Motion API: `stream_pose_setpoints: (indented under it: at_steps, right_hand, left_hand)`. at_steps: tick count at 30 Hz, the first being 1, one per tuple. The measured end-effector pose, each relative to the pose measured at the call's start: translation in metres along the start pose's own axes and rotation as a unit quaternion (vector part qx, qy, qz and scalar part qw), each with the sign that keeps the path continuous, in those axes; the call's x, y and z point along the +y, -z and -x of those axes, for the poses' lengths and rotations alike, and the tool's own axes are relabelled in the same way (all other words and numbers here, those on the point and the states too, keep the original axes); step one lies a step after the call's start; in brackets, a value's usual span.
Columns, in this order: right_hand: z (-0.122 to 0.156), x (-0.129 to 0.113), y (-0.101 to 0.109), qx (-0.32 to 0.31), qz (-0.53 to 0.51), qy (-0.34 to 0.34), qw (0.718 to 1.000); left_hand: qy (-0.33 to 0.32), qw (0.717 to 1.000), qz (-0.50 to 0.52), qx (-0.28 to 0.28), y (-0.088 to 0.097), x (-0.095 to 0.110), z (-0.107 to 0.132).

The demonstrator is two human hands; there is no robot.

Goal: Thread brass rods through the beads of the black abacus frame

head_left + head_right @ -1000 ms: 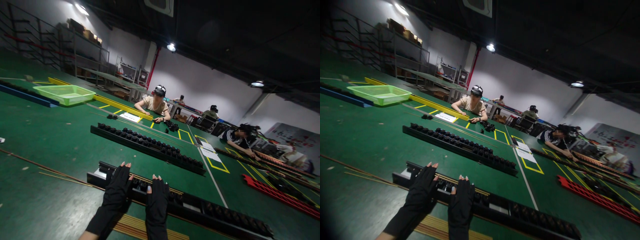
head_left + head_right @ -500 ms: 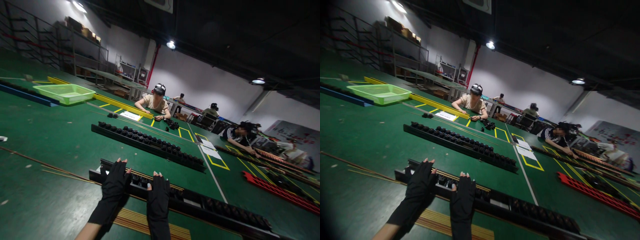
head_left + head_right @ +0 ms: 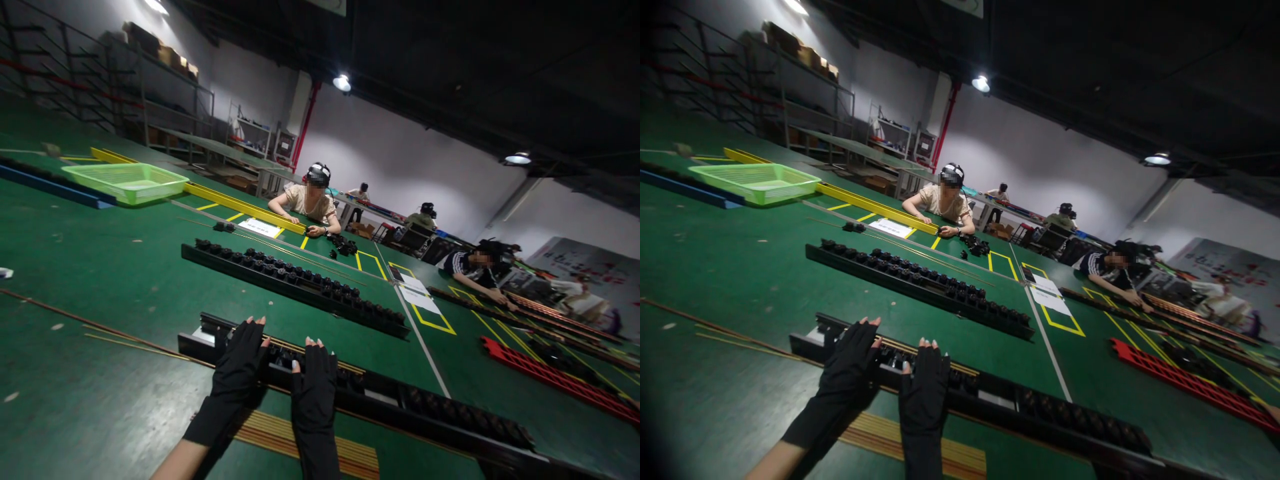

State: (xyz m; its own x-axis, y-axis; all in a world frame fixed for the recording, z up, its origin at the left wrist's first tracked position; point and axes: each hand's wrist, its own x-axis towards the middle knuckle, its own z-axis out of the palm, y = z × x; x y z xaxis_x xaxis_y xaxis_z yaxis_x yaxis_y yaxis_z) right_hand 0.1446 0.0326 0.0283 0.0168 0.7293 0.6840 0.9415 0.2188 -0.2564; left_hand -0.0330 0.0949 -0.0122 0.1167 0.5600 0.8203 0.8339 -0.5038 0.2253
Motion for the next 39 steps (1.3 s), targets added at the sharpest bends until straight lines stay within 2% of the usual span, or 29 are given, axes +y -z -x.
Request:
stream_pose_setpoints:
  at_steps: [3, 6, 13, 18, 21, 25, 29, 32, 39]
  right_hand:
    - [0.000, -0.001, 0.001, 0.001, -0.001, -0.009, 1.000]
    - [-0.001, -0.002, 0.002, 0.004, -0.002, -0.012, 1.000]
    - [-0.001, -0.003, 0.003, 0.020, -0.006, -0.009, 1.000]
    - [0.000, -0.002, 0.002, 0.032, -0.009, -0.013, 0.999]
    - [0.001, -0.002, 0.001, 0.042, -0.014, -0.017, 0.999]
    - [0.001, -0.003, 0.001, 0.057, -0.029, -0.018, 0.998]
    - [0.000, -0.002, 0.001, 0.076, -0.040, -0.016, 0.996]
    - [-0.001, -0.001, 0.000, 0.084, -0.041, -0.013, 0.996]
    - [0.002, 0.000, -0.001, 0.067, -0.029, 0.005, 0.997]
  left_hand:
    - [-0.002, 0.999, -0.034, 0.024, -0.005, -0.005, 0.004]
    - [-0.014, 0.999, -0.025, 0.015, -0.002, -0.003, 0.002]
    - [0.017, 0.999, -0.022, -0.027, 0.011, 0.027, -0.012]
    - [-0.034, 0.999, -0.027, -0.017, -0.002, 0.030, -0.002]
    - [-0.031, 0.999, -0.026, -0.005, -0.008, 0.026, 0.002]
    - [-0.026, 0.999, -0.013, -0.020, -0.001, 0.028, -0.002]
    - [-0.005, 0.999, 0.012, -0.040, 0.009, 0.040, -0.010]
    - [0.002, 0.999, 0.026, -0.040, 0.009, 0.049, -0.013]
    - [-0.093, 0.996, -0.006, -0.009, -0.001, 0.054, -0.007]
